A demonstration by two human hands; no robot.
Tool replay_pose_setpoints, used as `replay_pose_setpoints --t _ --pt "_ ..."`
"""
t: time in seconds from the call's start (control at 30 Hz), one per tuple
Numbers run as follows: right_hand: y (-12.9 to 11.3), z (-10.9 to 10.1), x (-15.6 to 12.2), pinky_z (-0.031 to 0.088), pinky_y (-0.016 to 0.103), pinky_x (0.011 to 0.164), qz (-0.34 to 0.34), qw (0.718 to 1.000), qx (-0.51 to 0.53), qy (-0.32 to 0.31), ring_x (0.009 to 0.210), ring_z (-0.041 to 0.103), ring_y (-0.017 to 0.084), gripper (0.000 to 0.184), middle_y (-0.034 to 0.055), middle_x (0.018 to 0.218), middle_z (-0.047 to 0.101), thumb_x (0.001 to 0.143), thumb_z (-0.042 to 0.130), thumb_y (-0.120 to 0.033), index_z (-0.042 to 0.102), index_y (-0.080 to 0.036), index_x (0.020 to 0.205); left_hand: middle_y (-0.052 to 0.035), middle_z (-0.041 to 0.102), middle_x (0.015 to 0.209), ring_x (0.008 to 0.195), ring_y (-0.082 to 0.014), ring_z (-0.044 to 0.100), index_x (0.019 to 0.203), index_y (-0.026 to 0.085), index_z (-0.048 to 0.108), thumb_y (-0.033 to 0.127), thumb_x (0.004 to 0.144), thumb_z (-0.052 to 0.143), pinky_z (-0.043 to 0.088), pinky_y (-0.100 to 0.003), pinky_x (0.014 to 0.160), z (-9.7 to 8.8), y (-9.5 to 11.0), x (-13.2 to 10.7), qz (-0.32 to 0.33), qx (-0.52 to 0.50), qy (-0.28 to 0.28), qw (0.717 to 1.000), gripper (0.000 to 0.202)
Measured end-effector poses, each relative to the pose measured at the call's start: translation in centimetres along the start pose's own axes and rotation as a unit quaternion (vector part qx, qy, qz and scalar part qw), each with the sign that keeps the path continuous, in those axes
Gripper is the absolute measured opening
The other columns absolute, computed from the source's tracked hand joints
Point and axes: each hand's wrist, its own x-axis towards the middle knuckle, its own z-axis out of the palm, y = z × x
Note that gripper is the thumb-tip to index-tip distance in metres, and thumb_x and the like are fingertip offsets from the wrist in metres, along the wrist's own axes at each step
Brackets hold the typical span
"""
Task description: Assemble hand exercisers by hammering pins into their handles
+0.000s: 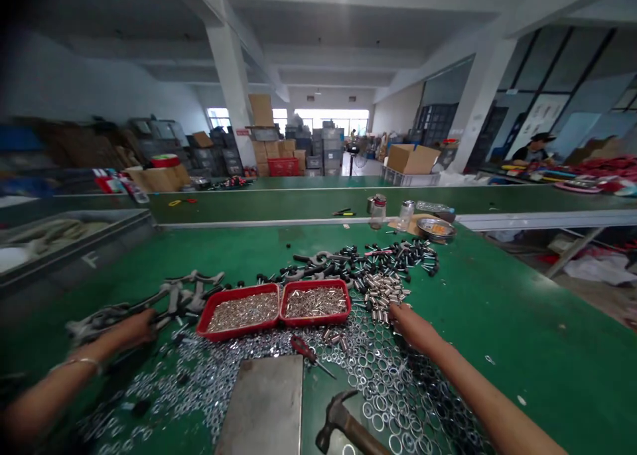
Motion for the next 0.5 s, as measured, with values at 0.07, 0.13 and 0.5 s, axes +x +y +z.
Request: replay_pose_setpoints --t 0.07,0.13,0.5 --pt "-0.3 0.4 -0.8 0.043 0.029 0.077 0.005 1.000 -0.010 0.010 0.085 0.058 0.021 0.014 0.0086 0.095 0.061 0.082 0.049 -0.015 0.057 -0.019 0.093 -0.0157 0.065 0.073 0.073 -0.0302 0.067 0.069 0.012 0.056 0.012 0.068 0.054 0.051 -0.038 0.072 0.6 1.0 -1.8 -0.020 0.007 0.002 1.000 0.003" --pt "-0.8 0.7 -1.2 0.044 0.032 0.075 0.012 0.999 -0.016 0.025 0.083 0.058 0.023 0.009 0.0109 0.091 0.062 0.085 0.046 -0.018 0.055 -0.019 0.088 -0.0209 0.066 0.091 0.087 -0.0312 0.067 0.081 0.009 0.060 0.012 0.075 0.050 0.049 -0.038 0.079 1.7 2.0 -3.7 -0.034 0.005 0.023 0.999 0.012" --pt "-6.0 -4.4 -0.2 0.049 0.037 0.067 -0.007 0.989 0.066 0.132 0.065 0.068 0.025 0.044 0.0162 0.077 0.069 0.095 0.026 -0.043 0.061 -0.020 0.081 -0.0142 0.068 0.098 0.100 -0.0263 0.062 0.091 0.013 0.062 0.039 0.093 0.046 0.046 -0.037 0.094 -2.5 3.1 -10.2 0.031 -0.232 0.158 0.959 0.031"
